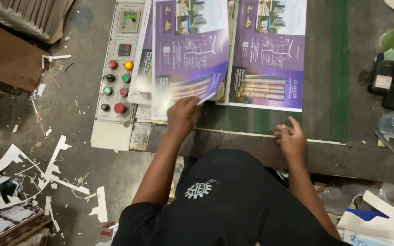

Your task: Sort and arrange printed brochures or pamphlets on a workstation in a print shop.

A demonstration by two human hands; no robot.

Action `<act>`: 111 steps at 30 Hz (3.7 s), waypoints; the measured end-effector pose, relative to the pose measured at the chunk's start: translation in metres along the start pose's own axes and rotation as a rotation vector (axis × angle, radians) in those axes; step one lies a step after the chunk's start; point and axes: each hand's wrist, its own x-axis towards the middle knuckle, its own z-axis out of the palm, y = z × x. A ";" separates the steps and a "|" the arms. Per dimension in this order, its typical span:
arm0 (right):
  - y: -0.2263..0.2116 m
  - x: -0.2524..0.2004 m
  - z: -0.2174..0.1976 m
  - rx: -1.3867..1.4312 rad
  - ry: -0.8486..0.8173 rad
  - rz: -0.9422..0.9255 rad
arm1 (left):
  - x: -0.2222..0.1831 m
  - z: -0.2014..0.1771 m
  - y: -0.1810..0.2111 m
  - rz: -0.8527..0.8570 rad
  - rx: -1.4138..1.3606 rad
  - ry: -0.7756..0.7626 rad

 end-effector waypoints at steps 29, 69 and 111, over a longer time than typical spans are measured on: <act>-0.011 -0.019 0.056 0.460 -0.559 0.107 | 0.004 0.054 0.059 0.433 -0.323 -0.317; 0.008 0.010 0.008 0.210 -0.064 0.182 | 0.097 -0.039 -0.042 -0.139 -0.173 0.291; 0.038 -0.002 0.032 0.518 0.186 0.019 | -0.004 0.014 -0.104 -0.006 0.160 -0.401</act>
